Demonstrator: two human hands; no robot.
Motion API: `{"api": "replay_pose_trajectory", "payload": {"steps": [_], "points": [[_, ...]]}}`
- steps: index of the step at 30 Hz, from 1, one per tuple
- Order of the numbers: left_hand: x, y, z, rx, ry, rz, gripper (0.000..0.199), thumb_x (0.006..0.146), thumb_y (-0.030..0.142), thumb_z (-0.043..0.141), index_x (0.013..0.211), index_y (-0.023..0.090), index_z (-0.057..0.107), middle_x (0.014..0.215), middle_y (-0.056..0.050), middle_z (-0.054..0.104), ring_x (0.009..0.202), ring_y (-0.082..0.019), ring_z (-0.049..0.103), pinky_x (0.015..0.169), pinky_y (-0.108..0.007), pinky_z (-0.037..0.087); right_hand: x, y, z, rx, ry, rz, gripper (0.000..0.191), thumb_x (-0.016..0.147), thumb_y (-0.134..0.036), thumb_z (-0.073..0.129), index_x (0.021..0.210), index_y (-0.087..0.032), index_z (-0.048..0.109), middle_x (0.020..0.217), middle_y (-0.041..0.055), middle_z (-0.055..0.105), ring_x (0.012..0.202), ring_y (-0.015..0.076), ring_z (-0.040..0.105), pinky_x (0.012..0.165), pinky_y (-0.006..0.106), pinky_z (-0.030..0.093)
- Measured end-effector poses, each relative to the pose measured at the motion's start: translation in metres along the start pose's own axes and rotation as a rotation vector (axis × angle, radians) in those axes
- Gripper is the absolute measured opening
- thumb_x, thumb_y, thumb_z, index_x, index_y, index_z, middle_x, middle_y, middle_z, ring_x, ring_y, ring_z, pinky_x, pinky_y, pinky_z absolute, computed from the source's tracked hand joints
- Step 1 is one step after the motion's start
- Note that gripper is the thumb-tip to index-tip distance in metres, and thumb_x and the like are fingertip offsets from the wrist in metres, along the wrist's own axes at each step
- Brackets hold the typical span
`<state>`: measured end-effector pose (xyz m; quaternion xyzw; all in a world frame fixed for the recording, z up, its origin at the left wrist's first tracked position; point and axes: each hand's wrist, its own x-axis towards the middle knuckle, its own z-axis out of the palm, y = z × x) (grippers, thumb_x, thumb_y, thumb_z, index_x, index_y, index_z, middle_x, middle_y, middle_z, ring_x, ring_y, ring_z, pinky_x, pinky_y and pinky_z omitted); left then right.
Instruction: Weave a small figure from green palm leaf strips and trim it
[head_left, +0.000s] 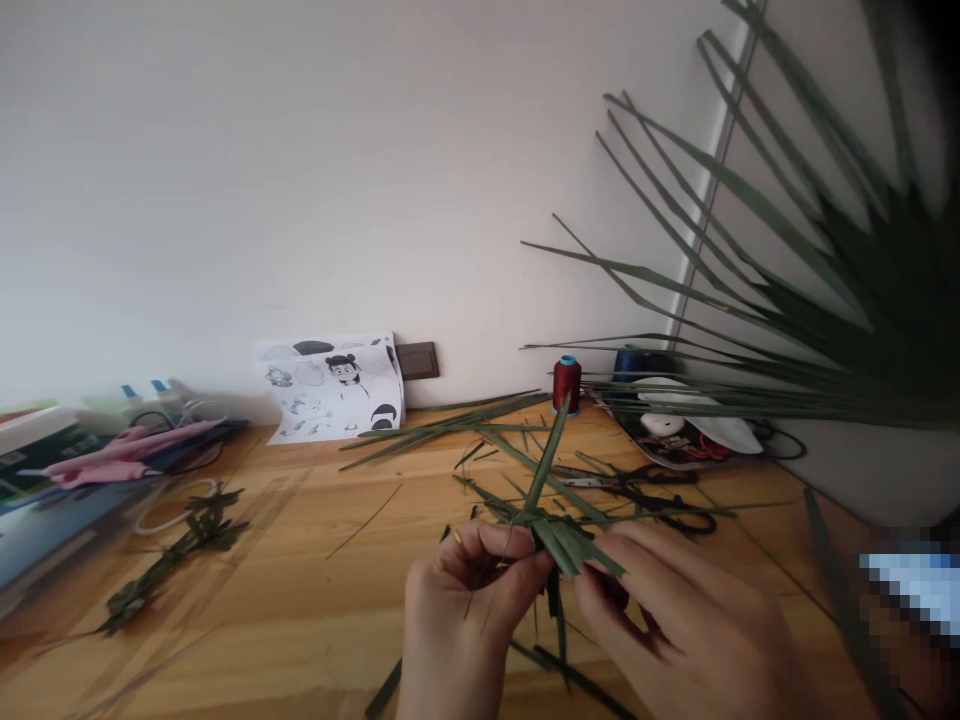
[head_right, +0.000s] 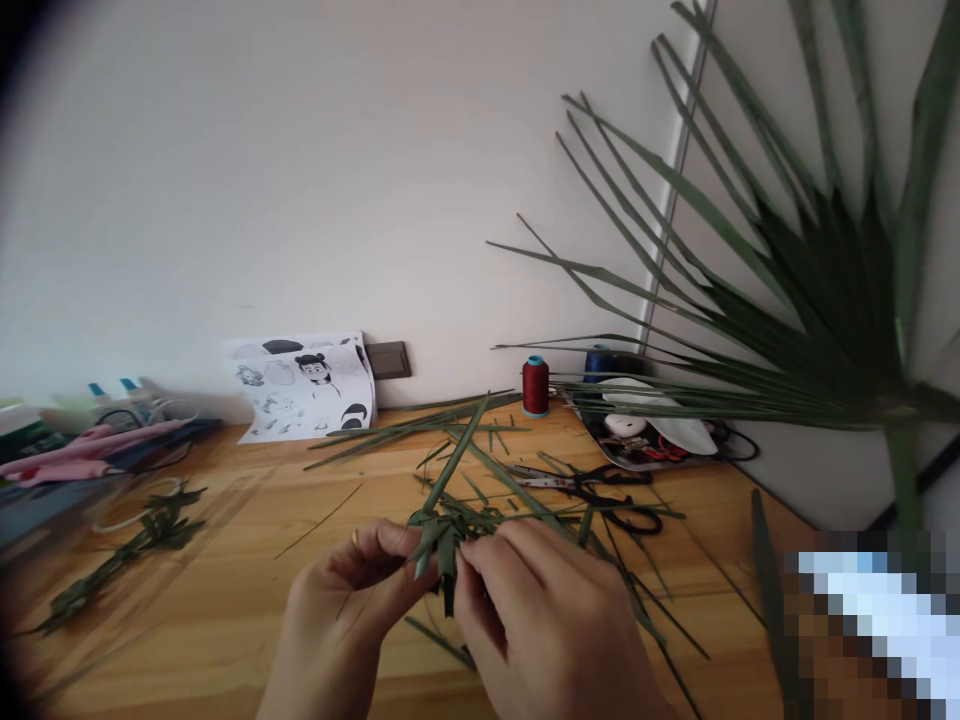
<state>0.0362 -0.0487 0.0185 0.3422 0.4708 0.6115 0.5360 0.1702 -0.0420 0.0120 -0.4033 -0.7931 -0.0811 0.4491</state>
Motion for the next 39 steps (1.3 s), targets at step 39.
{"api": "replay_pose_trajectory", "payload": {"steps": [39], "points": [[0.012, -0.004, -0.001, -0.147, -0.12, -0.072, 0.016, 0.051, 0.008, 0.075, 0.06, 0.012, 0.062, 0.056, 0.0, 0.063, 0.052, -0.008, 0.056, 0.054, -0.018, 0.044, 0.013, 0.007, -0.005, 0.298, -0.247, 0.34, 0.02, 0.079, -0.02, 0.049, 0.064, -0.021, 0.062, 0.059, -0.0032, 0.062, 0.054, 0.0119, 0.058, 0.049, 0.02, 0.045]]}}
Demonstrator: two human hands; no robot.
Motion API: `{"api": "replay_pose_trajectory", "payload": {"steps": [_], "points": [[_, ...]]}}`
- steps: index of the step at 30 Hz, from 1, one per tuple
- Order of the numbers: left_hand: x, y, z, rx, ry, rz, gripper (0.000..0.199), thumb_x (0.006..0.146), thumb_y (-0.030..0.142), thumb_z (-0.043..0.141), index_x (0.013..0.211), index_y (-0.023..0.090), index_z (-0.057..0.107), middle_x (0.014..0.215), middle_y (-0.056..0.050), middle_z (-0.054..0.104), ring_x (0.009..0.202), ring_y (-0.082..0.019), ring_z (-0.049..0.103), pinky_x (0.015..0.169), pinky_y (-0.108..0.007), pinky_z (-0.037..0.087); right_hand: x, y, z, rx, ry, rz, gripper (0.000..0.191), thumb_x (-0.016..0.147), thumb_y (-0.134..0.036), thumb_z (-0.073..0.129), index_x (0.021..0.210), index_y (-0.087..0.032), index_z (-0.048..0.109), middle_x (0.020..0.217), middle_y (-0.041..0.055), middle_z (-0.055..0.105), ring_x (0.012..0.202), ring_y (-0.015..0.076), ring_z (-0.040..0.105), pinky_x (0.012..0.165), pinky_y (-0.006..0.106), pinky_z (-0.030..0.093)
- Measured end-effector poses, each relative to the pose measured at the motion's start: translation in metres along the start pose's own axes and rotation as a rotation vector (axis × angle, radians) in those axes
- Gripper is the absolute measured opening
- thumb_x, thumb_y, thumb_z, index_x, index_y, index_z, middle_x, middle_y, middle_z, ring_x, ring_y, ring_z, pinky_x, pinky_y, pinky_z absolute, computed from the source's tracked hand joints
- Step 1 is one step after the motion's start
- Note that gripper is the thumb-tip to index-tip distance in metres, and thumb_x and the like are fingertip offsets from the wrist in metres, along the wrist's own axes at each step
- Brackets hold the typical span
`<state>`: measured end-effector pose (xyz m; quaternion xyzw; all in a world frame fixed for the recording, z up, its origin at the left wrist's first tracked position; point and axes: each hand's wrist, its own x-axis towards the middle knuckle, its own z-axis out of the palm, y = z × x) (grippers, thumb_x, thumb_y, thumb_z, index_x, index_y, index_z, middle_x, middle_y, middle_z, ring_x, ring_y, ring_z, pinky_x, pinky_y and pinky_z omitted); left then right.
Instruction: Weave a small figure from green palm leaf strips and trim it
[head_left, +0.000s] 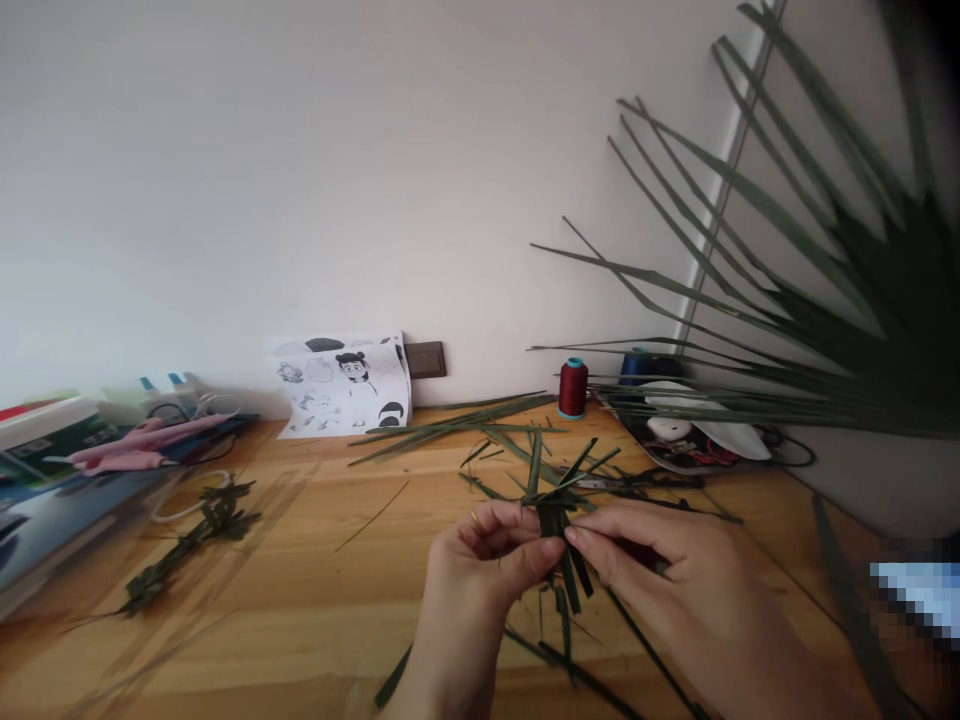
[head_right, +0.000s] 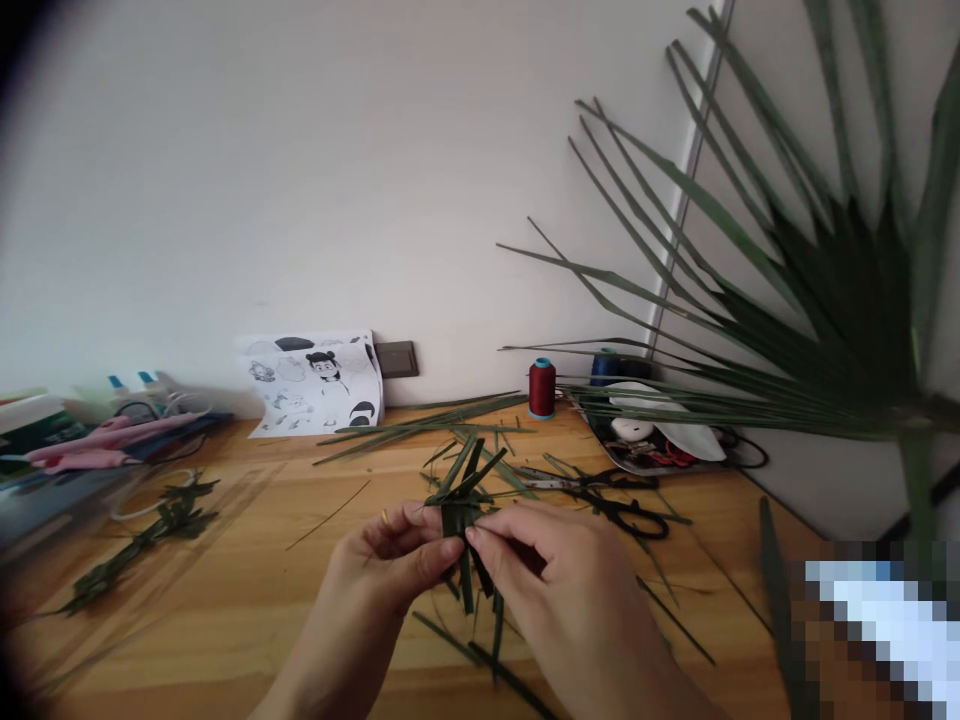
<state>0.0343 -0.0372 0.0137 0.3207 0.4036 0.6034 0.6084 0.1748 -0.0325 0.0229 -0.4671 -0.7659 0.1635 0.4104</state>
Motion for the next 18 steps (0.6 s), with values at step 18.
{"api": "replay_pose_trajectory", "payload": {"steps": [18], "points": [[0.0009, 0.0037, -0.0006, -0.059, -0.035, -0.043, 0.014, 0.052, 0.007, 0.074, 0.061, 0.012, 0.064, 0.053, 0.001, 0.064, 0.05, -0.007, 0.056, 0.053, -0.016, 0.043, 0.0012, 0.0019, -0.003, -0.026, 0.006, 0.046, 0.015, 0.075, -0.024, 0.052, 0.067, -0.024, 0.064, 0.062, -0.0035, 0.065, 0.062, 0.0136, 0.063, 0.052, 0.018, 0.049]]}}
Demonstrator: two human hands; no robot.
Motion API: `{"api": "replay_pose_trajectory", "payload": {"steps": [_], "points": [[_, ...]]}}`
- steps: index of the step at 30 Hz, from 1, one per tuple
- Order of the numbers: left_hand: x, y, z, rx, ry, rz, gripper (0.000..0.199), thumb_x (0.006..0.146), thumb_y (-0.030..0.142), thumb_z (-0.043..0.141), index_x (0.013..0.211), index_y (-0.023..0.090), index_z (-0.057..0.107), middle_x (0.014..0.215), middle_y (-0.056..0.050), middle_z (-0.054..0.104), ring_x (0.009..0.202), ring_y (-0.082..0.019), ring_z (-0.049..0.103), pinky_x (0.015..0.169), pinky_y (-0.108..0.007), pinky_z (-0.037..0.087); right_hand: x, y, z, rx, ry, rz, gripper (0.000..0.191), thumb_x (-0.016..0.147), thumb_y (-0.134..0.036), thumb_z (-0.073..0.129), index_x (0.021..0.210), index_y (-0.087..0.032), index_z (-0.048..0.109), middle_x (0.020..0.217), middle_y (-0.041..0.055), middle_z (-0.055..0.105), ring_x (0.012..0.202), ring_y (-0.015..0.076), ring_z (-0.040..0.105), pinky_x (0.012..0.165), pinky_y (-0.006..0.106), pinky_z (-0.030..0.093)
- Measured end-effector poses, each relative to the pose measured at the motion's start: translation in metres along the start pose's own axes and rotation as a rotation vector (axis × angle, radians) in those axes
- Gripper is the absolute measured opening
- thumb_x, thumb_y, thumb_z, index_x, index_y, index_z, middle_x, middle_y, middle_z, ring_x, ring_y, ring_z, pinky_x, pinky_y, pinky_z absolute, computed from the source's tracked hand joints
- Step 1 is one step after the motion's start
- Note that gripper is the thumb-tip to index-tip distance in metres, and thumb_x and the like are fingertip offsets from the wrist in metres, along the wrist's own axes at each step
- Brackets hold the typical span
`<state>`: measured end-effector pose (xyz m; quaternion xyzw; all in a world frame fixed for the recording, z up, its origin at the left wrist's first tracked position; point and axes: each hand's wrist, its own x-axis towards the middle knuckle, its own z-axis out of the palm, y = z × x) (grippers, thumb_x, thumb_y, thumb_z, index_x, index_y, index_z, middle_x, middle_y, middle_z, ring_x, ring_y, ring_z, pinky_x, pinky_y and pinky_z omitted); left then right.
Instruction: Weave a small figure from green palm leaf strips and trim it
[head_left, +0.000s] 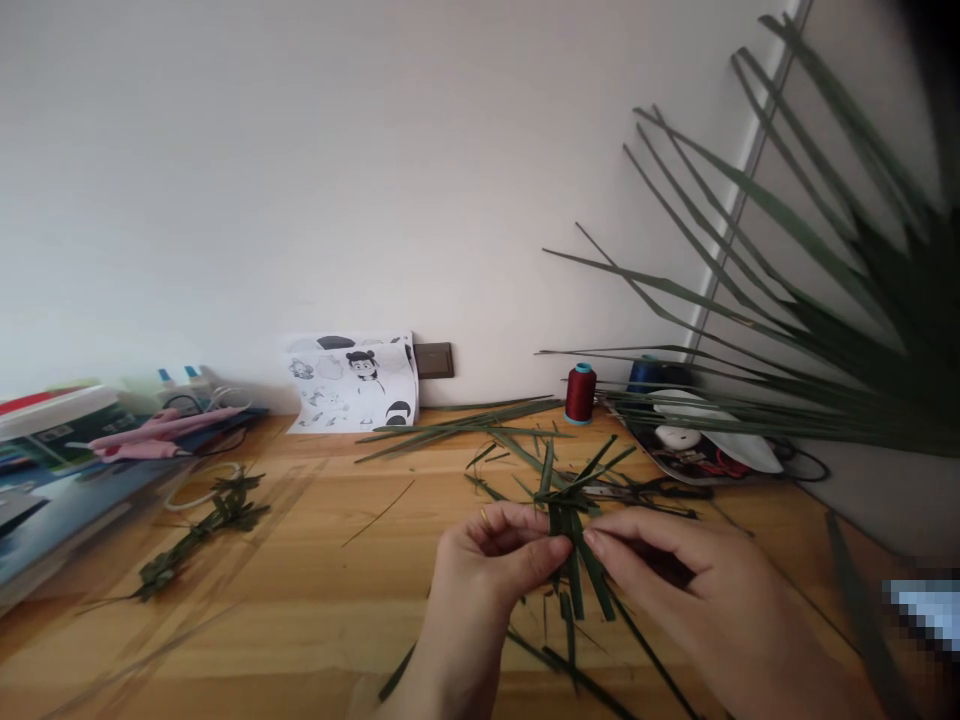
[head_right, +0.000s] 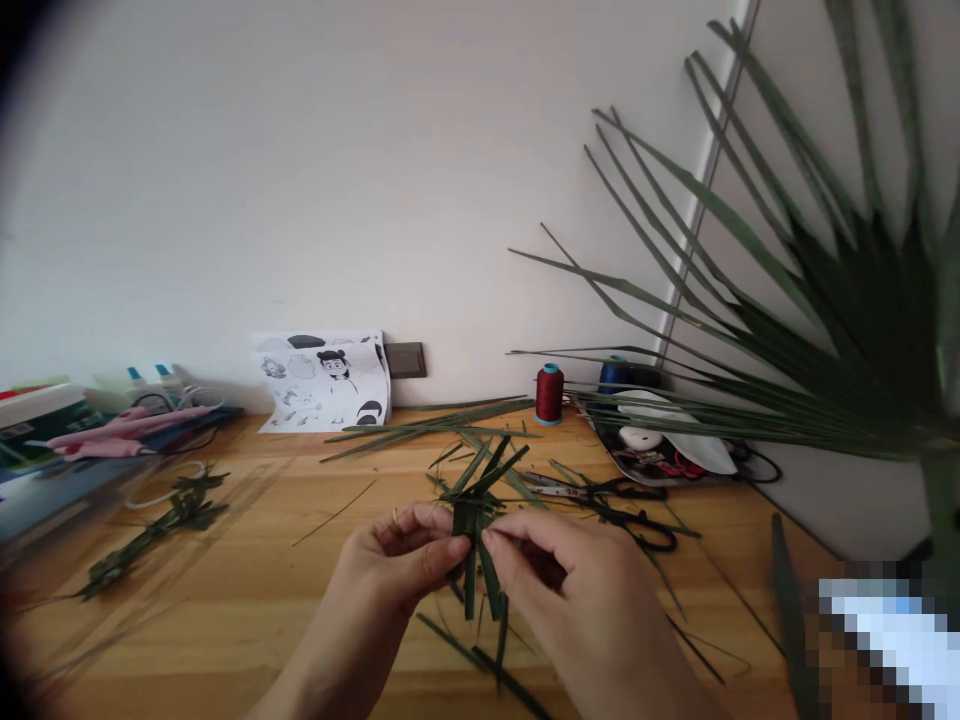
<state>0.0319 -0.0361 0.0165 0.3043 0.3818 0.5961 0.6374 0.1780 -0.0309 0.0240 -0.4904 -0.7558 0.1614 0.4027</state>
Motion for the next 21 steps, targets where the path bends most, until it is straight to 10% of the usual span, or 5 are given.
{"api": "replay_pose_trajectory", "payload": {"steps": [21], "points": [[0.0008, -0.0024, -0.0079, 0.119, -0.056, -0.006, 0.01, 0.066, 0.022, 0.067, 0.067, 0.011, 0.067, 0.061, -0.003, 0.065, 0.059, -0.01, 0.057, 0.061, -0.021, 0.045, 0.0017, 0.0002, -0.004, 0.166, -0.137, 0.186, 0.017, 0.079, -0.033, 0.05, 0.081, -0.026, 0.065, 0.075, -0.0024, 0.066, 0.078, 0.0149, 0.062, 0.06, 0.019, 0.05]]}}
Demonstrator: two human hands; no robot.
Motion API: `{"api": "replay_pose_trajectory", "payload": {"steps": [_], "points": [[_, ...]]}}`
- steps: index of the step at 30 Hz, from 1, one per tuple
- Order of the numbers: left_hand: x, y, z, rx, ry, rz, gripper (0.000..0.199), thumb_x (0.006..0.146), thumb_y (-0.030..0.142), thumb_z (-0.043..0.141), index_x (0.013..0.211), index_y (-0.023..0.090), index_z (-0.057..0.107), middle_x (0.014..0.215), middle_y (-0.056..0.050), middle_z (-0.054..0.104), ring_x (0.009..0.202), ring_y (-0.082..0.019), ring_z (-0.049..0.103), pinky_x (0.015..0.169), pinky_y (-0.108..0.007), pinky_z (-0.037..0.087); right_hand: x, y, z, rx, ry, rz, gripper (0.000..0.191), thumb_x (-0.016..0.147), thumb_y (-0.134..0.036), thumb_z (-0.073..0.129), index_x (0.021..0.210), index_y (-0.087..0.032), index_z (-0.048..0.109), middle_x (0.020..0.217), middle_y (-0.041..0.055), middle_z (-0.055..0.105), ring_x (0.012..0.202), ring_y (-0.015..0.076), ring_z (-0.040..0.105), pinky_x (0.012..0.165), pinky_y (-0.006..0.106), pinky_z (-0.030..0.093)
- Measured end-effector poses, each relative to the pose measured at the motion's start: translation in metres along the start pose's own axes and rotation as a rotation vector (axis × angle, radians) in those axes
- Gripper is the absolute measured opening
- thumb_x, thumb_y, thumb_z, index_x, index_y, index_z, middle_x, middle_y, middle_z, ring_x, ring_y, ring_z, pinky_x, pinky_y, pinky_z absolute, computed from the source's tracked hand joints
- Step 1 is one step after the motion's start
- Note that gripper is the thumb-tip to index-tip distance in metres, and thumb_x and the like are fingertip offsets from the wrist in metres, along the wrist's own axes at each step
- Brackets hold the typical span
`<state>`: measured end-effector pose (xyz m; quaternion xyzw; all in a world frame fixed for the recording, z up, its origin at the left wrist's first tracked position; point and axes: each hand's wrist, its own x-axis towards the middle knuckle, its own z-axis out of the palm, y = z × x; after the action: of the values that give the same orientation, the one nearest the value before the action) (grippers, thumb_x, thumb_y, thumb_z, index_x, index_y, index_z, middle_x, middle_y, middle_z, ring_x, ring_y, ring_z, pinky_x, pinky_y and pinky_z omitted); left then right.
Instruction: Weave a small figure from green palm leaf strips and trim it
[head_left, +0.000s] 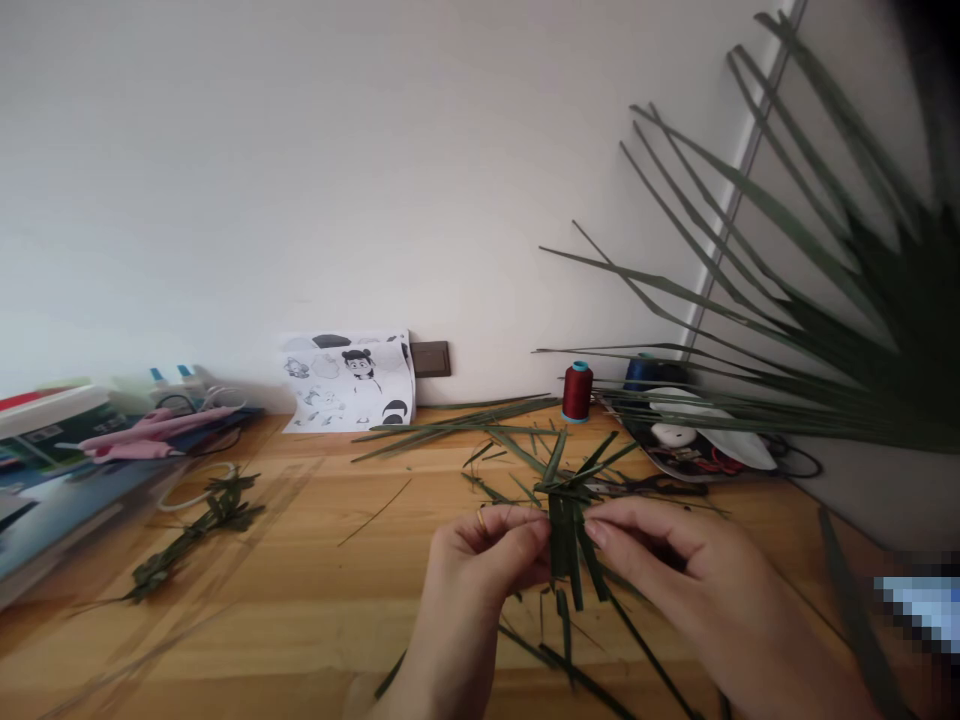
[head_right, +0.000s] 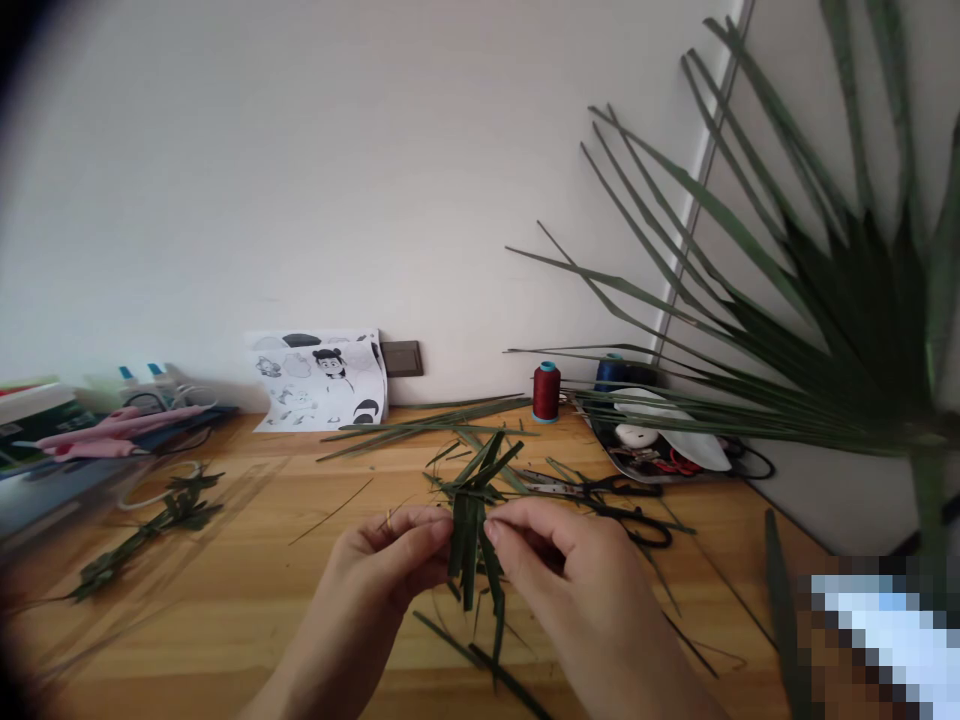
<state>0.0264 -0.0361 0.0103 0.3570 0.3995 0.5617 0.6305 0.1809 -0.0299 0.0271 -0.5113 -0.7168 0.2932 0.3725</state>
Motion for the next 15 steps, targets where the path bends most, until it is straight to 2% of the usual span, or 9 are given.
{"api": "replay_pose_trajectory", "payload": {"steps": [9, 15], "points": [[-0.0017, 0.0008, 0.0042, -0.071, 0.029, 0.004, 0.006, 0.063, 0.019, 0.069, 0.061, 0.013, 0.068, 0.057, -0.001, 0.065, 0.054, -0.008, 0.056, 0.056, -0.018, 0.045, 0.0002, -0.0045, -0.0044, 0.114, -0.055, 0.097, 0.022, 0.078, -0.036, 0.05, 0.091, -0.025, 0.065, 0.08, -0.0012, 0.066, 0.083, 0.0163, 0.06, 0.066, 0.022, 0.049], [-0.0036, 0.0034, 0.0066, -0.074, 0.06, -0.018, 0.008, 0.061, 0.019, 0.07, 0.06, 0.012, 0.067, 0.058, -0.002, 0.065, 0.055, -0.009, 0.056, 0.058, -0.019, 0.046, 0.0023, -0.0082, -0.0056, 0.147, -0.077, 0.126, 0.019, 0.078, -0.035, 0.051, 0.087, -0.024, 0.064, 0.077, -0.0014, 0.065, 0.082, 0.0172, 0.059, 0.067, 0.023, 0.047]]}}
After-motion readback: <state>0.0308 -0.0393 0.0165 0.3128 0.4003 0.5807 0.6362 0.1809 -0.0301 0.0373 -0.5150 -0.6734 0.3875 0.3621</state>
